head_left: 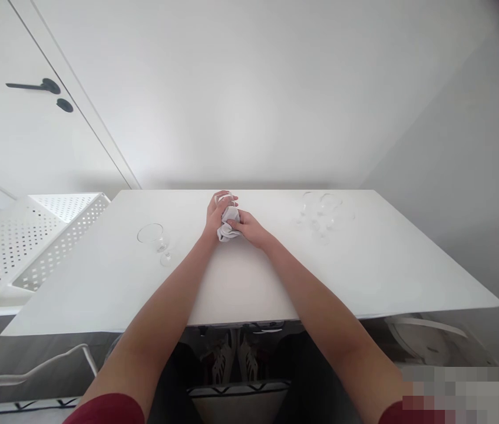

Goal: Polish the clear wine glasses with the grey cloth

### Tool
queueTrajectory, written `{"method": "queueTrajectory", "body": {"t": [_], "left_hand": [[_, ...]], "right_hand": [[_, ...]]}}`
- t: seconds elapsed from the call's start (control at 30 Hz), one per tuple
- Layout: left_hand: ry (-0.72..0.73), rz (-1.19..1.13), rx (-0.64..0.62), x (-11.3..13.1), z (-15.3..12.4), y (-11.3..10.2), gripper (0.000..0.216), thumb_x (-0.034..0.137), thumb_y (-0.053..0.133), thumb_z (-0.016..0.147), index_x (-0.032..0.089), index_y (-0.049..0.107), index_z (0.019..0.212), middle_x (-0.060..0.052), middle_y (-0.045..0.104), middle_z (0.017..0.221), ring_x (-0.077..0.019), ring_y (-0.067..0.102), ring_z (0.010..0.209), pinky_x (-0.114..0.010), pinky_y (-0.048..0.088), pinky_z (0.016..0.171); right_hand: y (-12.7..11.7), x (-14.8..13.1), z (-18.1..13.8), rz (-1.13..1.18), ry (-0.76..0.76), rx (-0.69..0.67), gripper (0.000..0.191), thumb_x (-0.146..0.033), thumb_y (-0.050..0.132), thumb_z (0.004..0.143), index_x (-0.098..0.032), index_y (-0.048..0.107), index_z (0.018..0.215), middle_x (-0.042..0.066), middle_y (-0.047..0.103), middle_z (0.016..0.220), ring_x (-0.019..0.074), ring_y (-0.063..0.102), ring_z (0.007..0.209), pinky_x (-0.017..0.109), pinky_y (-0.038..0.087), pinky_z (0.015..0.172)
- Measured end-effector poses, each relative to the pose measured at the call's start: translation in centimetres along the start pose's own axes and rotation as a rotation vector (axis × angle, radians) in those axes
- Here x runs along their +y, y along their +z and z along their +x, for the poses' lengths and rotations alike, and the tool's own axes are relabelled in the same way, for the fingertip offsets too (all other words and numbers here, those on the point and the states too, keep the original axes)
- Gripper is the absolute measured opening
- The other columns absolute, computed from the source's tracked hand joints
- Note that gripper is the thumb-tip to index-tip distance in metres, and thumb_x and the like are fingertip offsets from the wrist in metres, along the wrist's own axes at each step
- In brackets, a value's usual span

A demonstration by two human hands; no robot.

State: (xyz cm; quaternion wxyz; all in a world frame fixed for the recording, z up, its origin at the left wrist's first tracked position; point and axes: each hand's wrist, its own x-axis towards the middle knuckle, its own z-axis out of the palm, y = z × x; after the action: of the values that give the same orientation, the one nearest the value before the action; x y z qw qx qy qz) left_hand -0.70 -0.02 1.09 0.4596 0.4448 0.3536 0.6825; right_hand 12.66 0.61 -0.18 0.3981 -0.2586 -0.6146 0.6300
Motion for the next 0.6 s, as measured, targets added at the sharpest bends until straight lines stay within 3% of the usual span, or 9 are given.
{"method": "queueTrajectory", "body": {"t": [0.13,0.2,0.3,0.37,0.5,0.6], "left_hand": [[-0.007,-0.047,0.005,-0.2,-0.3,0.3,0.047,0.05,0.078,0.084,0.028,0.059,0.12,-0.008,0.07,0.122,-0.0195,0.07,0.1,-0.032,0.056,0.083],[-0.032,-0.074,0.021,-0.3,-0.3,0.3,0.047,0.051,0.078,0.084,0.026,0.061,0.119,-0.009,0.071,0.119,-0.0198,0.07,0.097,-0.032,0.056,0.081],[-0.089,-0.103,0.041,-0.3,-0.1,0.2,0.044,0.056,0.074,0.086,0.021,0.065,0.112,-0.01,0.073,0.11,-0.0204,0.07,0.091,-0.033,0.056,0.077],[-0.114,-0.108,0.029,-0.4,0.0,0.3,0.044,0.058,0.072,0.087,0.021,0.067,0.111,-0.011,0.074,0.112,-0.0211,0.07,0.092,-0.033,0.056,0.078],[-0.118,-0.018,0.03,-0.6,0.1,0.2,0.043,0.059,0.07,0.088,0.019,0.069,0.105,-0.011,0.074,0.117,-0.0211,0.07,0.095,-0.033,0.056,0.081],[-0.115,0.032,0.021,-0.9,0.1,0.0,0.043,0.061,0.072,0.087,0.019,0.069,0.1,-0.01,0.074,0.109,-0.0197,0.069,0.091,-0.031,0.055,0.077]], "right_hand": [[0.3,0.1,0.0,-0.243,-0.07,0.26,0.037,-0.038,0.081,0.078,-0.025,0.067,0.109,0.0,0.069,0.087,0.0206,0.058,0.082,0.033,0.047,0.078],[0.4,0.0,0.0,-0.107,-0.031,0.234,0.035,-0.041,0.082,0.077,-0.023,0.067,0.104,0.001,0.069,0.087,0.0204,0.059,0.083,0.032,0.047,0.076],[0.2,-0.4,0.0,0.229,0.103,0.077,0.038,-0.051,0.082,0.076,-0.02,0.067,0.09,0.003,0.068,0.082,0.0183,0.059,0.077,0.029,0.047,0.069],[0.0,-0.4,0.0,0.315,0.14,0.032,0.041,-0.053,0.084,0.074,-0.019,0.067,0.088,0.002,0.066,0.078,0.0166,0.058,0.072,0.028,0.045,0.066],[-0.4,0.3,0.4,0.14,0.0,0.135,0.044,-0.055,0.086,0.072,-0.019,0.07,0.091,0.001,0.07,0.084,0.017,0.06,0.08,0.029,0.047,0.075],[-0.8,0.9,0.8,0.025,-0.011,0.192,0.048,-0.063,0.082,0.072,-0.018,0.069,0.082,0.001,0.07,0.079,0.0177,0.059,0.078,0.031,0.047,0.076]]}}
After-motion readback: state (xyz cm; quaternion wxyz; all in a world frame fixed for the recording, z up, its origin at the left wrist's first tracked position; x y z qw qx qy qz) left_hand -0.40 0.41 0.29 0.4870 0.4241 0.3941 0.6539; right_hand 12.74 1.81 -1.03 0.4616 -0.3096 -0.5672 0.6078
